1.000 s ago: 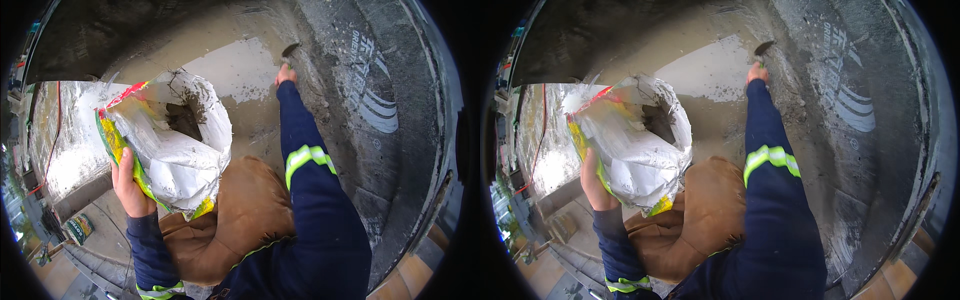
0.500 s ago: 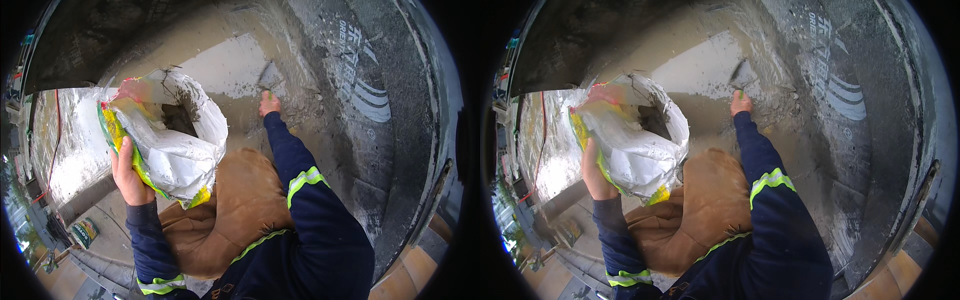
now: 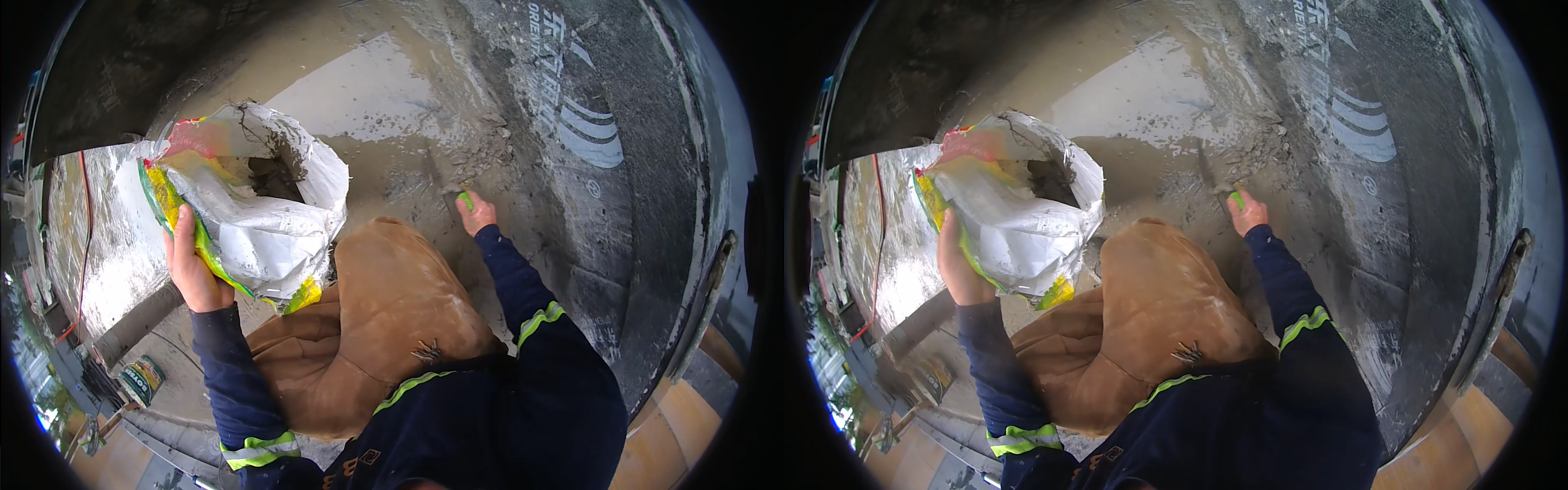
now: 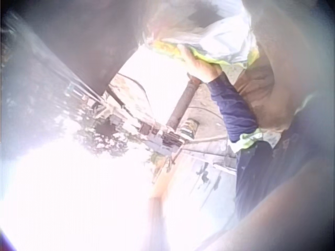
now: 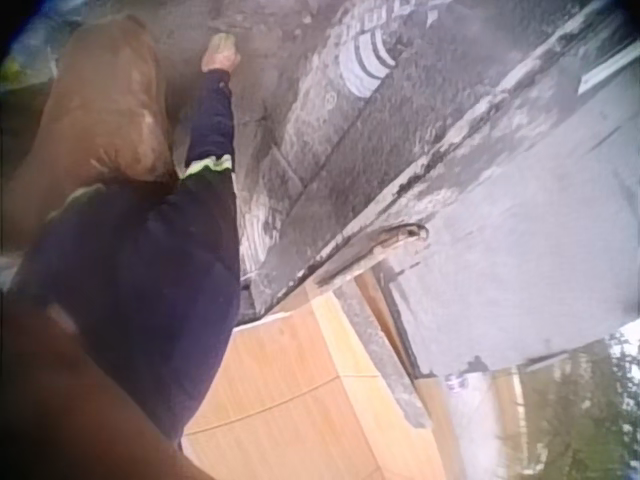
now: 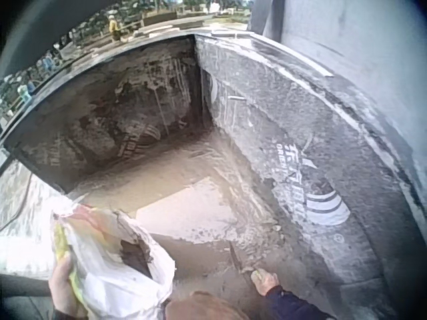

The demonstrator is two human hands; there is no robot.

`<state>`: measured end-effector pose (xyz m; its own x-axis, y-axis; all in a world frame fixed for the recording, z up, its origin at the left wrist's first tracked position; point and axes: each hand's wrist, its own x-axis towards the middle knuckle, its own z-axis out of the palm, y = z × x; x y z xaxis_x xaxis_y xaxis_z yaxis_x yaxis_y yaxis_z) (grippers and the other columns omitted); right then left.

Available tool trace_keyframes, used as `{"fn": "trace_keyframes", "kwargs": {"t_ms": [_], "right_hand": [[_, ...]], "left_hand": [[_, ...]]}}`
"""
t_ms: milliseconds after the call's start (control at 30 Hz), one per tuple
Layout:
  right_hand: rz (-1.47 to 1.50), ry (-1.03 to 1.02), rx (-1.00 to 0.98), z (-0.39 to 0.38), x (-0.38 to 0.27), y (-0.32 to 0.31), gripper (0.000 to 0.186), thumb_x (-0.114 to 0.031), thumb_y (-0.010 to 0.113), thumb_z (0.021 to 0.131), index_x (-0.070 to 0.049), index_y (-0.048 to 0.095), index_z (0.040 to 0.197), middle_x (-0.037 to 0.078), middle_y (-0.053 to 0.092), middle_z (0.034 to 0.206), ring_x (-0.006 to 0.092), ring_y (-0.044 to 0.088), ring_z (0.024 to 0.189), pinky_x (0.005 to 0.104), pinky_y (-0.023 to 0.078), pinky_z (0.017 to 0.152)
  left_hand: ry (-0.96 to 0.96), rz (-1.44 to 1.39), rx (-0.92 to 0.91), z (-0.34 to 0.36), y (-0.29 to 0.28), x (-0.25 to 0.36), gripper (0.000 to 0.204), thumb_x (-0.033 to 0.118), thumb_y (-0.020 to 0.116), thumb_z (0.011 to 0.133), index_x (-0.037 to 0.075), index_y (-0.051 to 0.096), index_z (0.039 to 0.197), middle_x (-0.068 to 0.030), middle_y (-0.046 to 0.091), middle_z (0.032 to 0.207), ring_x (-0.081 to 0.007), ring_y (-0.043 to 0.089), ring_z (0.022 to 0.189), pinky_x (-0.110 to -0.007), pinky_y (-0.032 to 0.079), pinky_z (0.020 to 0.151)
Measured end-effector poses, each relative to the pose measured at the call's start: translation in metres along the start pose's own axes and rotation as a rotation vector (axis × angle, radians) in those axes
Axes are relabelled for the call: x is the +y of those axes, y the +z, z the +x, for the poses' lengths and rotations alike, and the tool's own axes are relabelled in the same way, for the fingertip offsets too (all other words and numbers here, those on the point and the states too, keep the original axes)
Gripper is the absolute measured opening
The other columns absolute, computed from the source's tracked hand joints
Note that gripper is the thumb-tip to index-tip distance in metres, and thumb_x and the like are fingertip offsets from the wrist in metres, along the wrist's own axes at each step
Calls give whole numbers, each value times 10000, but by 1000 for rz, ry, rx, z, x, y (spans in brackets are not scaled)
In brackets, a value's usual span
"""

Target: The person retrieves a bag of mortar, walks to a wet concrete area, and uses a trowel to scoop and spread mortar onto the floor surface. The person repeatedly scoops mortar from the bag and applies it to the ground, smoothing it with the trowel.

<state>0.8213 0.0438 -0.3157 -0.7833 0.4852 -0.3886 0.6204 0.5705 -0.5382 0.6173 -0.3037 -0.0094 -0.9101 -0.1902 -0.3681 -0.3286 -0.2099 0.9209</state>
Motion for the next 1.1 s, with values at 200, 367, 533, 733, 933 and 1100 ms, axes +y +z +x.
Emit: {"fn": "trace_keyframes", "kwargs": {"t_ms": [200, 367, 533, 733, 933, 1100], "right_hand": [[-11, -111, 101, -30, 14, -21, 485, -271, 635, 830, -62, 483, 1241, 254, 604, 1032, 425, 579, 955, 455, 476, 798], [-63, -44, -182, -74, 9, -12, 520, -242, 617, 844, -146, 419, 1315, 254, 590, 1026, 455, 564, 942, 482, 473, 802], [-149, 60, -149, -57, 20, -9, 531, -256, 622, 840, -197, 455, 1340, 276, 616, 984, 454, 587, 910, 485, 484, 793], [-170, 188, 149, 25, 36, -30, 523, -312, 611, 842, -224, 471, 1338, 244, 636, 966, 410, 611, 904, 483, 484, 780], [-240, 236, 278, 50, 38, -31, 536, -333, 604, 848, -248, 454, 1355, 209, 634, 924, 388, 614, 883, 478, 485, 768], [-248, 134, 366, 30, 38, -40, 517, -329, 619, 839, -247, 486, 1332, 205, 628, 895, 394, 609, 842, 476, 483, 747]], "left_hand": [[9, -5, -24, 0, 3, -1, 339, 182, 566, 926, 36, 489, 1221, -63, 582, 1079, -149, 581, 942, -298, 474, 821], [12, -9, -49, 2, 8, 0, 325, 185, 572, 923, 40, 497, 1203, -60, 587, 1066, -144, 582, 936, -298, 477, 814], [36, 22, -56, 2, 10, 0, 316, 181, 572, 922, 39, 499, 1195, -55, 588, 1055, -138, 581, 923, -294, 477, 808], [40, 23, -47, 3, 11, 0, 325, 181, 582, 916, 37, 497, 1195, -50, 587, 1045, -134, 580, 909, -291, 479, 795], [41, 26, -20, 3, 9, 1, 355, 180, 604, 903, 38, 493, 1208, -48, 584, 1035, -135, 577, 894, -283, 479, 784], [34, 26, -35, 5, 6, 2, 332, 178, 609, 898, 48, 500, 1183, -42, 578, 999, -129, 575, 862, -286, 486, 747]]}}
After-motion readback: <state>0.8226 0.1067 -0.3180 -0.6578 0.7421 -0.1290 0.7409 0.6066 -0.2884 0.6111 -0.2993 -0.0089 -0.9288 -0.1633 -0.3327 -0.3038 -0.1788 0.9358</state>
